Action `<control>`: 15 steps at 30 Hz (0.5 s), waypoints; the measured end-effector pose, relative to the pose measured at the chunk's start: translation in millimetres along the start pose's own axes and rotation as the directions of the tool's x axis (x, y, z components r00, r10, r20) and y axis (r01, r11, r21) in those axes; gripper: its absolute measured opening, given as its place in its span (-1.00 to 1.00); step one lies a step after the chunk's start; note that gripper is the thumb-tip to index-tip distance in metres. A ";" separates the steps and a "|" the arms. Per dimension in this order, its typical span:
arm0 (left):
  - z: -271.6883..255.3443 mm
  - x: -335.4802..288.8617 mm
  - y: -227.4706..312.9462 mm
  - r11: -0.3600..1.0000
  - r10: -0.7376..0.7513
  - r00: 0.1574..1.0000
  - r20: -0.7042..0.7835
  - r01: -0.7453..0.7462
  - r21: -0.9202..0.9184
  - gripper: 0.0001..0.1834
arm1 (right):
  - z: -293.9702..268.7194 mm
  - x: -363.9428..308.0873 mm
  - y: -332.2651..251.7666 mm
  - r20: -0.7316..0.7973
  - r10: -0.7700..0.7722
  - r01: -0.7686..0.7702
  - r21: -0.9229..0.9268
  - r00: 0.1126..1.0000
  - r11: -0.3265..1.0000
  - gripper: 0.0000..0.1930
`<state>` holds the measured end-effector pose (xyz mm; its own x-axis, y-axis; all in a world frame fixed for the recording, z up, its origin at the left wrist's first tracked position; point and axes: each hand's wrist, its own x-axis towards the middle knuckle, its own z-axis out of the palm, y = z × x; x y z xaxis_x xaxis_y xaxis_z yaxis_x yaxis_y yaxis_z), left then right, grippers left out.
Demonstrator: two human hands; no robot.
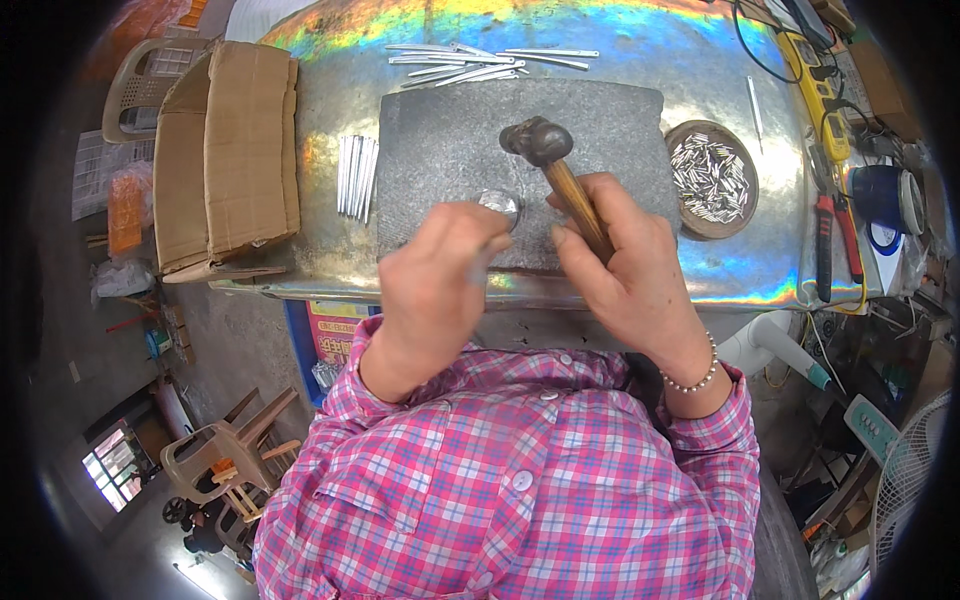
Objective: The person stamps metal strips one by one by positioning each piece over a small die on a block and striking a metal punch with a hammer.
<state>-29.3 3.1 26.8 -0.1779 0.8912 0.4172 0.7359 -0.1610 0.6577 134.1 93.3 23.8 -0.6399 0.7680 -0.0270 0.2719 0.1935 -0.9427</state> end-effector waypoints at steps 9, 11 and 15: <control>-6.9 4.8 0.0 0.999 -0.036 0.998 0.053 0.035 0.030 -0.72 | -10.6 -19.9 -25.2 0.080 0.099 -0.121 0.350 0.992 0.929 -0.61; -6.6 3.6 0.7 0.998 -0.051 0.996 0.067 0.049 0.034 -0.73 | -16.5 -25.4 -26.9 0.062 -0.062 0.048 0.211 0.996 0.976 -0.59; -6.5 1.5 -2.0 0.997 -0.073 0.996 0.054 0.074 -0.023 -0.74 | -31.3 -41.8 -61.0 -0.020 -0.243 0.241 -0.061 0.970 0.969 -0.60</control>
<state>-35.3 2.0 30.2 -0.1950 0.9223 0.3336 0.7052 -0.1046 0.7013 166.8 68.5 92.9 -0.6720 0.7103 0.2096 0.1528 0.4099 -0.8992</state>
